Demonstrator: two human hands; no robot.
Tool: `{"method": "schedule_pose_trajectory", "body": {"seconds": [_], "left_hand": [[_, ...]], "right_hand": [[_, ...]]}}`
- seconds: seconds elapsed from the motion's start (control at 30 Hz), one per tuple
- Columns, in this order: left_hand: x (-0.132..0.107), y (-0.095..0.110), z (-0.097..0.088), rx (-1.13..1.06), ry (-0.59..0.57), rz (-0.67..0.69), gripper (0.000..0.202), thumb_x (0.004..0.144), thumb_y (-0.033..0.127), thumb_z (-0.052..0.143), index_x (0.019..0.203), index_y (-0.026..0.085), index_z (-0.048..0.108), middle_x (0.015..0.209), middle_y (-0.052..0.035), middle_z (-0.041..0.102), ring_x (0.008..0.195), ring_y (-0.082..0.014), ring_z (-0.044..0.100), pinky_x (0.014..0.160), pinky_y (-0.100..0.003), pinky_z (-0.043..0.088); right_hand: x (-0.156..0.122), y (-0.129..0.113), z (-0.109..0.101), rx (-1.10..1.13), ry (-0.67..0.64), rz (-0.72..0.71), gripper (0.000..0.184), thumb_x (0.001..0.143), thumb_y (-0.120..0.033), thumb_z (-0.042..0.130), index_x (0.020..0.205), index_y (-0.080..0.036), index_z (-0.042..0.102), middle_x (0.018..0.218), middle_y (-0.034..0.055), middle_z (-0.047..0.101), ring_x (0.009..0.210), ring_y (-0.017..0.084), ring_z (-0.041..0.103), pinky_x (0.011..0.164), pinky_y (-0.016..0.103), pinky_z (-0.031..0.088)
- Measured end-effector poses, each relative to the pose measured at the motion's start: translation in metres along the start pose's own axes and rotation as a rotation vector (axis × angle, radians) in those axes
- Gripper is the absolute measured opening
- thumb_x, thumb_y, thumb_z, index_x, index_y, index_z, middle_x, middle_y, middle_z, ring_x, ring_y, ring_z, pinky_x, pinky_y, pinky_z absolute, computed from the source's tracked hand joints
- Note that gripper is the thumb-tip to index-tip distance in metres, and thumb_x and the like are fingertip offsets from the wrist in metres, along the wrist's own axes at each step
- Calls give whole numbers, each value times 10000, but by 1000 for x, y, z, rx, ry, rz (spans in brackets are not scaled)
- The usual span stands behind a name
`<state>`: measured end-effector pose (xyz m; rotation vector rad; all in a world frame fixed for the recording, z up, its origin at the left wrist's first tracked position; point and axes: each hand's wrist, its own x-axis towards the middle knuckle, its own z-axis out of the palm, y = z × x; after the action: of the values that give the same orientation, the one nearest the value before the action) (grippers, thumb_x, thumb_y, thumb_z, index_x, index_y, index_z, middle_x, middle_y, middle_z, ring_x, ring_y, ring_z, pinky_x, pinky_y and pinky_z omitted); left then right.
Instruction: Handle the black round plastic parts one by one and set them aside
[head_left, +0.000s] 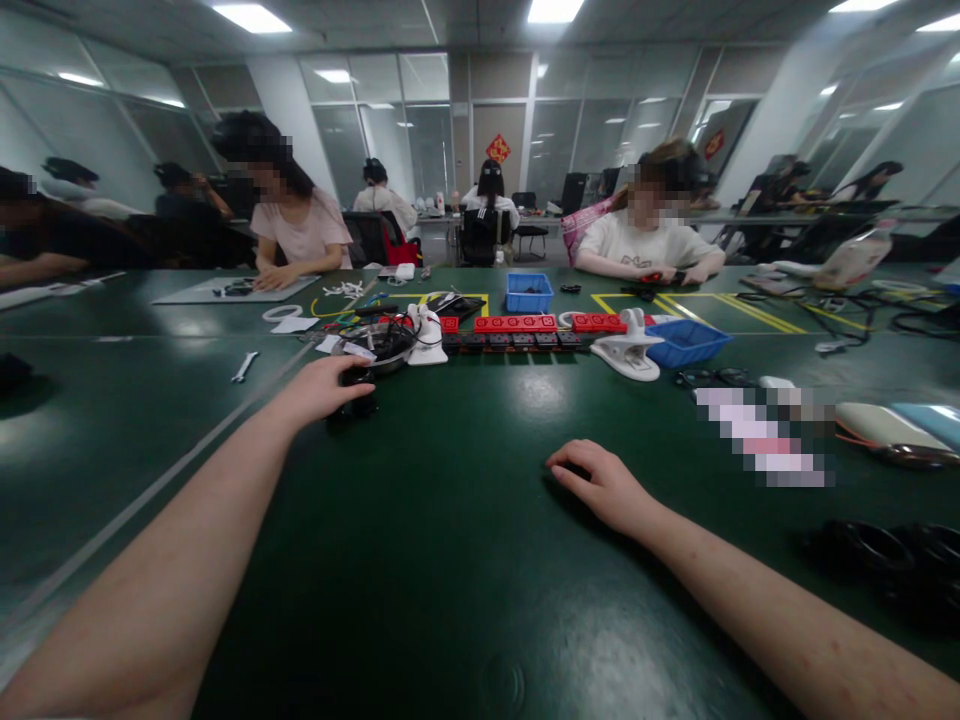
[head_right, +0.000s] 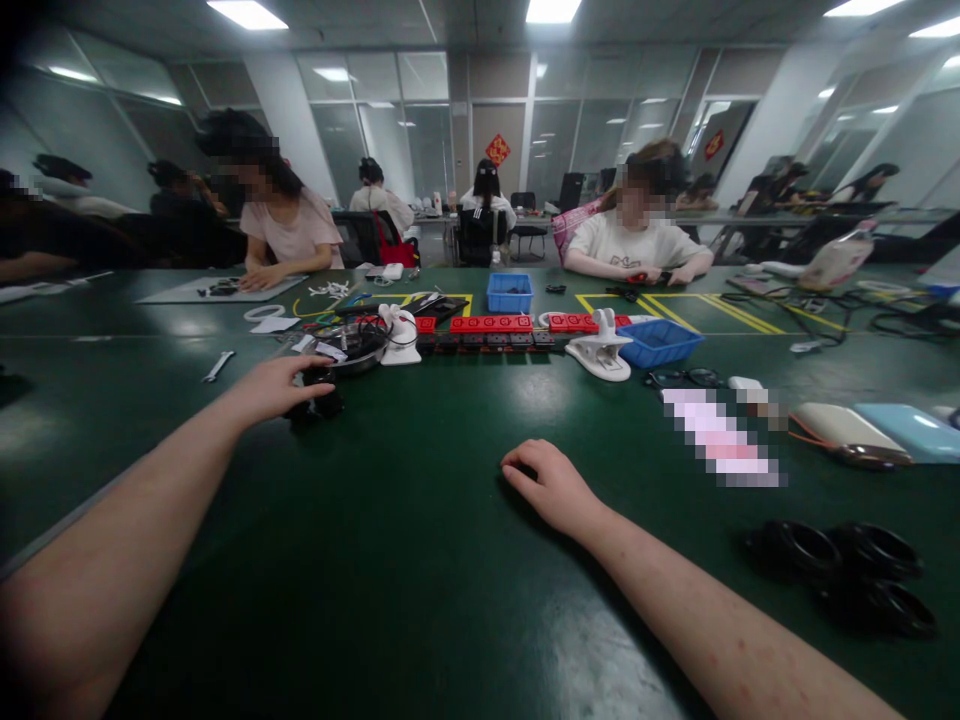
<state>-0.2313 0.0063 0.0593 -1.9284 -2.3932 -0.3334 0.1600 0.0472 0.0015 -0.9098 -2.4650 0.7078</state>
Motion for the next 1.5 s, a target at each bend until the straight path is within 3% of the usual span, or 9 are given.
{"method": "schedule_pose_trajectory", "body": {"seconds": [0.27, 0.53, 0.8, 0.97, 1.2, 1.37, 1.5], "left_hand": [[3, -5, 7, 75, -112, 28, 453, 693, 362, 574, 1126, 231, 548, 1188, -32, 558, 1063, -233, 521, 913, -286, 378], [6, -7, 20, 157, -148, 21, 427, 701, 349, 585, 1116, 252, 554, 1148, -32, 588, 1031, -243, 547, 882, -279, 397], [8, -7, 21, 219, -154, 40, 438, 714, 350, 577, 1134, 230, 547, 1149, -65, 588, 1024, -267, 552, 850, -300, 406], [5, -6, 23, 238, -130, 49, 414, 724, 333, 568, 1124, 228, 551, 1152, -74, 587, 1050, -281, 532, 890, -347, 371], [2, -5, 17, 230, -80, 67, 505, 715, 401, 589, 1178, 223, 493, 1236, -109, 515, 1140, -315, 442, 964, -519, 242], [-3, 16, 1, 221, -10, 127, 472, 768, 423, 529, 1165, 170, 498, 1209, -149, 524, 1133, -329, 441, 968, -561, 206], [-18, 62, -5, 197, 71, 240, 465, 816, 443, 462, 1207, 191, 449, 1264, -106, 475, 1173, -288, 400, 1020, -527, 120]], "right_hand": [[1, 0, 0, -11, -3, -10, 167, 816, -266, 461, 837, -189, 608, 850, 54, 618, 831, 190, 538, 775, 350, 414], [1, 0, 0, -15, -14, -10, 170, 823, -267, 458, 842, -189, 608, 857, 54, 613, 838, 190, 534, 781, 350, 413], [0, 0, 2, -22, -9, -12, 174, 825, -269, 461, 844, -177, 608, 858, 55, 612, 837, 185, 531, 782, 349, 413], [0, -2, 2, -33, -5, -7, 176, 825, -263, 461, 841, -170, 610, 855, 56, 613, 838, 181, 533, 786, 343, 409], [1, 1, 3, -43, -6, -18, 181, 824, -263, 462, 847, -164, 612, 855, 57, 612, 831, 180, 533, 780, 340, 407], [0, 1, 2, -29, 4, -18, 160, 819, -249, 475, 834, -170, 613, 849, 52, 612, 831, 178, 533, 786, 337, 403], [-1, 1, 0, -16, 11, -28, 145, 818, -244, 486, 824, -172, 612, 841, 47, 612, 826, 172, 533, 785, 328, 401]]}}
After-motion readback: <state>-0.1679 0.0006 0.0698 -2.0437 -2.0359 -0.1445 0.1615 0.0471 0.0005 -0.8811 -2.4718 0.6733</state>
